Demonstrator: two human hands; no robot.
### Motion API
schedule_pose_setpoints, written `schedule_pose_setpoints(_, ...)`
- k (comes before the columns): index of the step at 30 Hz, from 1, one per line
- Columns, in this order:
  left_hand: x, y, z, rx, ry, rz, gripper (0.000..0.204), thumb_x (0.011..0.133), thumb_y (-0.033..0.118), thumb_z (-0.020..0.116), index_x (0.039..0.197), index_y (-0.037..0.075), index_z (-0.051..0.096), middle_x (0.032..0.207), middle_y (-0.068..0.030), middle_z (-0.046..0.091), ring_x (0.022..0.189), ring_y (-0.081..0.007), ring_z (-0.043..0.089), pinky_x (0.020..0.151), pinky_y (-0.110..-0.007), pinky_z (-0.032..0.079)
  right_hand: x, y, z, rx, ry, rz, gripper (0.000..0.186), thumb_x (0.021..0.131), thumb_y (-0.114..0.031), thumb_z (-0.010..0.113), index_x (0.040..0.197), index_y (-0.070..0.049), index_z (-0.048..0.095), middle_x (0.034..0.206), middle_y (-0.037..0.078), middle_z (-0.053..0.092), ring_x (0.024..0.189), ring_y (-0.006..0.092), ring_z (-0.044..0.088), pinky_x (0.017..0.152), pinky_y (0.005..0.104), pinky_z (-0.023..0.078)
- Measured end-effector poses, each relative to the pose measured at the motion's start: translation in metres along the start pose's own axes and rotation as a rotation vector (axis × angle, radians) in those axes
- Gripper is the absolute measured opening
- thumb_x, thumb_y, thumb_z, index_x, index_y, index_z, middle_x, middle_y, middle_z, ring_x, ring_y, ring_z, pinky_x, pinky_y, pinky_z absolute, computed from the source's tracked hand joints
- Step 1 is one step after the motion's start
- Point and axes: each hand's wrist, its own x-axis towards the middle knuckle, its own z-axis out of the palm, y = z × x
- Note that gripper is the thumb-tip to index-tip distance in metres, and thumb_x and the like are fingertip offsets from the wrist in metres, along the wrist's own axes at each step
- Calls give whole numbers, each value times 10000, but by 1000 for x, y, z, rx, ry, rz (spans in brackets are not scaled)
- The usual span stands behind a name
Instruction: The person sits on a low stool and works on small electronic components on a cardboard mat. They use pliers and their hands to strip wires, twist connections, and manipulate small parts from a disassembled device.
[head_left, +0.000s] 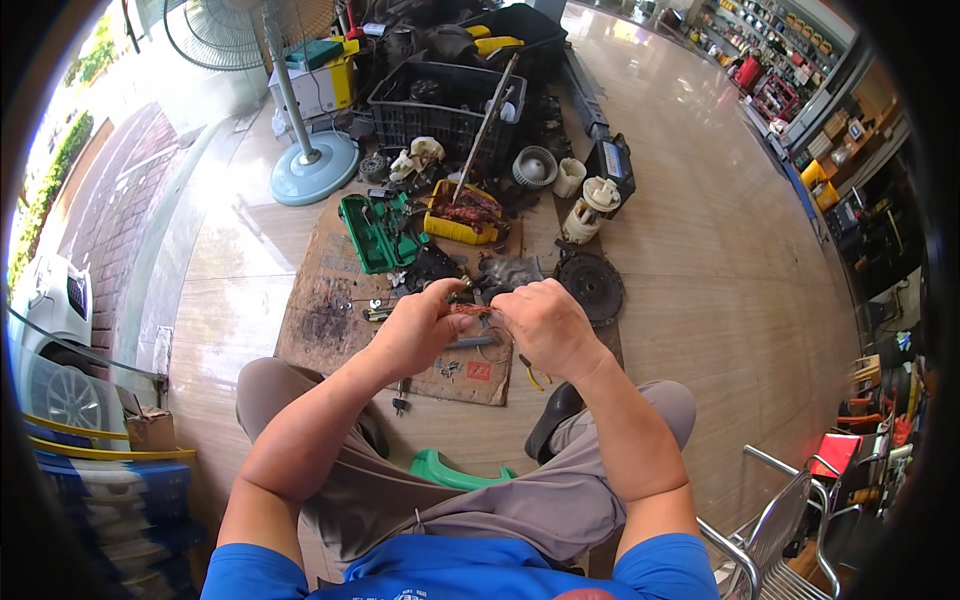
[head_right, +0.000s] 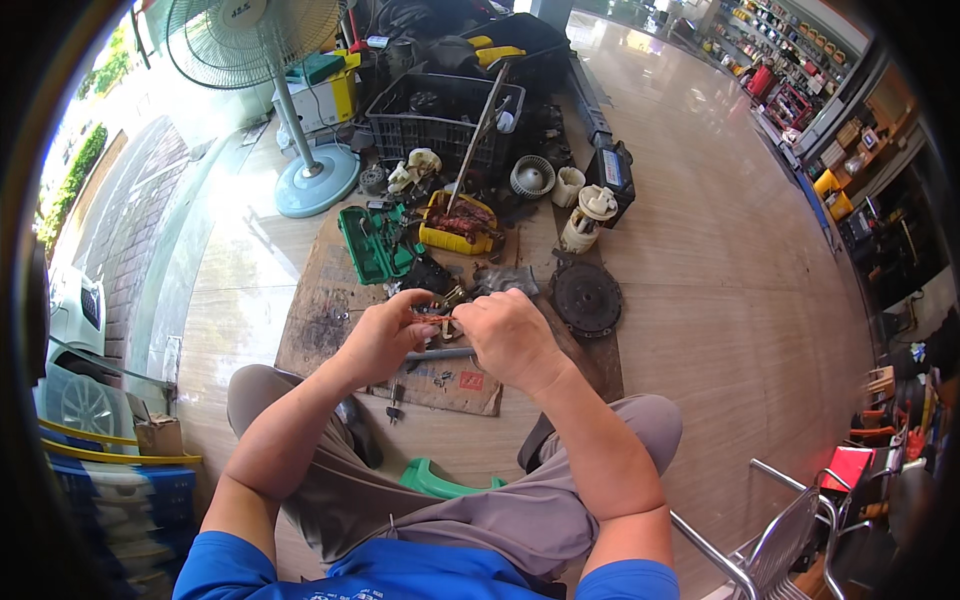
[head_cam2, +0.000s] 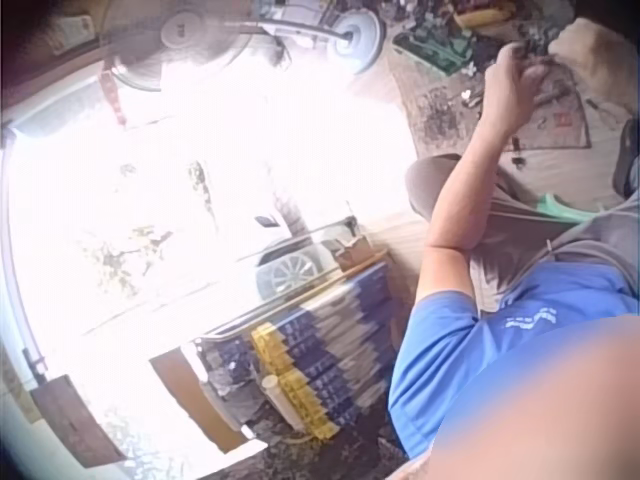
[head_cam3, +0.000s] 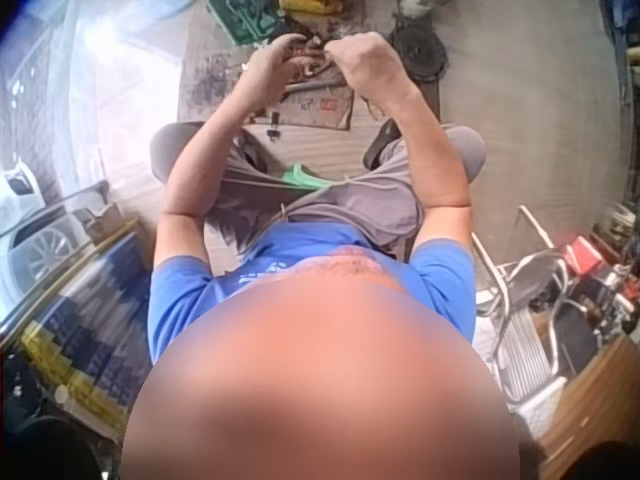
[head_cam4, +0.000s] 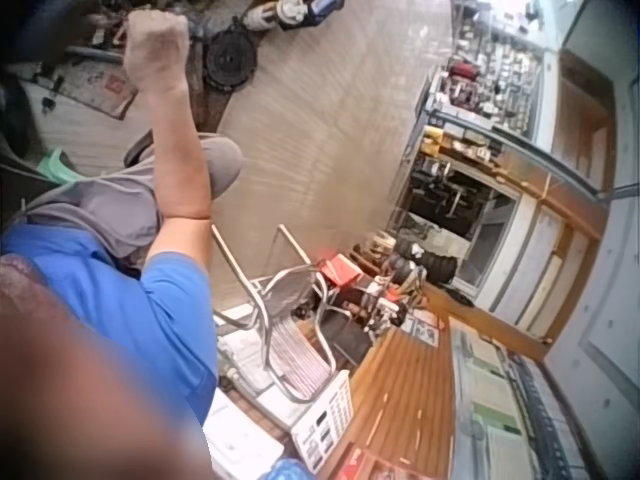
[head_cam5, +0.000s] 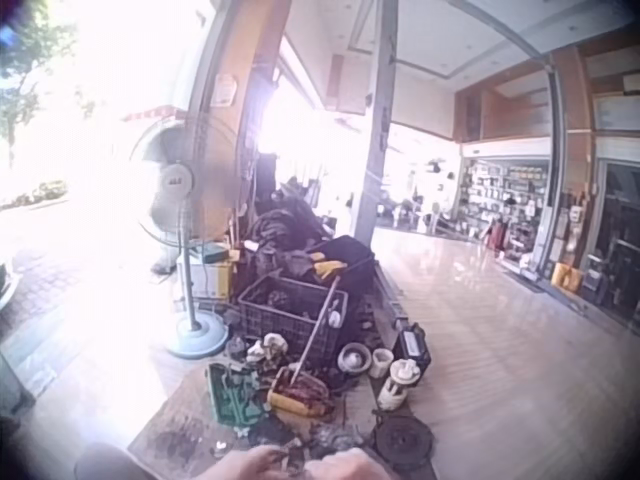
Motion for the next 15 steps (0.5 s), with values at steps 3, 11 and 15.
schedule_pose_setpoints(3, 4, -3, -5, -193, -84, -67, 239, 1025, 167, 613, 1166, -25, 595, 856, -60, 700, 787, -85, 651, 713, -270, 541, 1, -1, 3, 20, 51, 24, 35, 880, -82, 636, 909, -67, 648, 763, 94, 647, 768, 297, 636, 719, 405, 458)
schedule_pose_setpoints(11, 15, -20, 8, -919, 12, 30, 217, 1077, 240, 520, 1096, 24, 521, 1208, -141, 682, 1032, -184, 681, 922, -353, 560, 9, -26, 31, 235, 243, 227, 104, 951, -112, 593, 957, -32, 660, 819, 161, 687, 778, 365, 677, 689, 449, 513)
schedule_pose_setpoints(15, 22, -12, 14, -1105, 115, 25, 269, 1095, 311, 459, 1109, 43, 481, 1273, -173, 653, 1134, -241, 658, 965, -377, 546, 16, -41, 49, 413, 319, 384, 145, 984, -126, 597, 1029, -13, 676, 867, 206, 698, 794, 380, 693, 679, 431, 535)
